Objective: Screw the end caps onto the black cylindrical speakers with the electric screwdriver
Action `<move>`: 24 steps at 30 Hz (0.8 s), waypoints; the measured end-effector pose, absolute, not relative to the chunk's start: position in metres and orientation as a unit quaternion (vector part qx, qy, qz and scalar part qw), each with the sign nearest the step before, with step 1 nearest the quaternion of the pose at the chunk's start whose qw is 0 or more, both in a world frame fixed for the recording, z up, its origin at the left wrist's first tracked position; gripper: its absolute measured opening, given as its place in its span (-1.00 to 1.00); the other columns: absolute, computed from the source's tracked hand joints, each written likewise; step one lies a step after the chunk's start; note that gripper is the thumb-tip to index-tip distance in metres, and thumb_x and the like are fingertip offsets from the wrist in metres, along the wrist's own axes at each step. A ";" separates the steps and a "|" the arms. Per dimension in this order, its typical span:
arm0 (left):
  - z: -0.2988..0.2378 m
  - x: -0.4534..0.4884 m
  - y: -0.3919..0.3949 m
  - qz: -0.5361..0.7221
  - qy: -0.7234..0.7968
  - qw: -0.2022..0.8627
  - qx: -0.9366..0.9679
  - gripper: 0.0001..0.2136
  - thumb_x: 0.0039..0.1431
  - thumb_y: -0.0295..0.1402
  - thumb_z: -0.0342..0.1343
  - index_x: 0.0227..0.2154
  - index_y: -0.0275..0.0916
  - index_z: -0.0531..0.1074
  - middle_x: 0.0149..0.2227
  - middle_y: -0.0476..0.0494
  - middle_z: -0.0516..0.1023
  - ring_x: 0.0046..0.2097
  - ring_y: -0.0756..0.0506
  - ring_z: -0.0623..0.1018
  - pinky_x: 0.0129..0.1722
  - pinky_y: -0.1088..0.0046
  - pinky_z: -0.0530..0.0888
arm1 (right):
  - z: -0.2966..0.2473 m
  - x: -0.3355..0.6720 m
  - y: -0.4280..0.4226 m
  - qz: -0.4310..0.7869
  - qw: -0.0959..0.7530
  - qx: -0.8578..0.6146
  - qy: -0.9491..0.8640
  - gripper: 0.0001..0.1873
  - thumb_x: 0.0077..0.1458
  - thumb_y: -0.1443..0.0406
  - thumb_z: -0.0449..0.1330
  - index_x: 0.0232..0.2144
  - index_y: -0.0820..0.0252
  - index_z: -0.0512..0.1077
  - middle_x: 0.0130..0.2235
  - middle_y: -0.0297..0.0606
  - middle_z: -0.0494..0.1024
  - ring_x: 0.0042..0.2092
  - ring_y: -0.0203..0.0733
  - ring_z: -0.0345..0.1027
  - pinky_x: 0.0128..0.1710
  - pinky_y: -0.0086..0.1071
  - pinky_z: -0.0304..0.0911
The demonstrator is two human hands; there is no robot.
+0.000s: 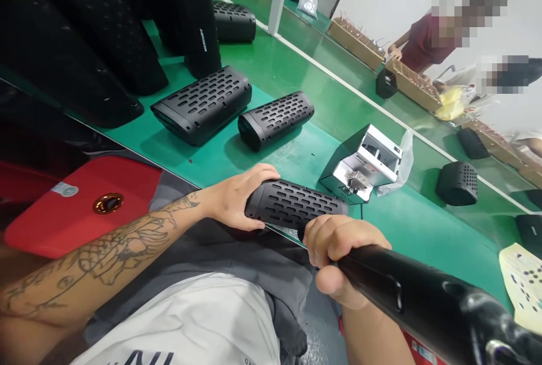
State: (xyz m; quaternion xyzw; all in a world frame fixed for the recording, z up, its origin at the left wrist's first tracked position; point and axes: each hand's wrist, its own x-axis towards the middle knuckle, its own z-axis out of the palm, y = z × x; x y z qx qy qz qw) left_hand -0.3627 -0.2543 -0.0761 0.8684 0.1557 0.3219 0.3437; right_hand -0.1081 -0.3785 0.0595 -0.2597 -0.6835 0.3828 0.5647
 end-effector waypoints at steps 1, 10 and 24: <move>-0.077 -0.362 -0.254 0.328 0.156 0.339 0.868 0.07 0.16 -0.14 0.63 0.62 -0.09 0.16 0.54 -0.55 0.40 0.60 -0.62 0.50 0.61 -0.35 0.56 | 0.060 -0.108 -0.380 0.383 0.564 -0.260 -0.683 -0.48 0.43 0.13 0.59 -0.33 0.07 0.33 -0.51 -0.51 0.46 -0.56 -0.31 0.41 -0.45 -0.34 0.53; -0.091 -0.362 -0.270 0.344 0.227 0.331 0.849 0.14 0.18 -0.12 0.62 0.67 0.01 0.03 0.56 -0.50 0.39 0.51 -0.61 0.62 0.50 -0.29 0.69 | 0.092 -0.022 -0.333 0.145 0.738 -0.373 -0.544 -0.57 0.30 -0.04 0.68 -0.15 0.04 0.62 -0.51 -0.55 0.50 -0.60 -0.29 0.36 -0.47 -0.34 0.51; -0.106 -0.356 -0.273 0.364 0.193 0.333 0.848 0.38 0.23 0.14 0.68 0.80 0.01 -0.18 0.67 -0.63 0.26 0.64 -0.69 0.48 0.60 -0.40 0.57 | 0.077 -0.014 -0.326 0.108 0.729 -0.420 -0.529 -0.50 0.22 -0.16 0.70 -0.18 -0.02 0.64 -0.51 -0.51 0.52 -0.55 -0.20 0.35 -0.45 -0.22 0.52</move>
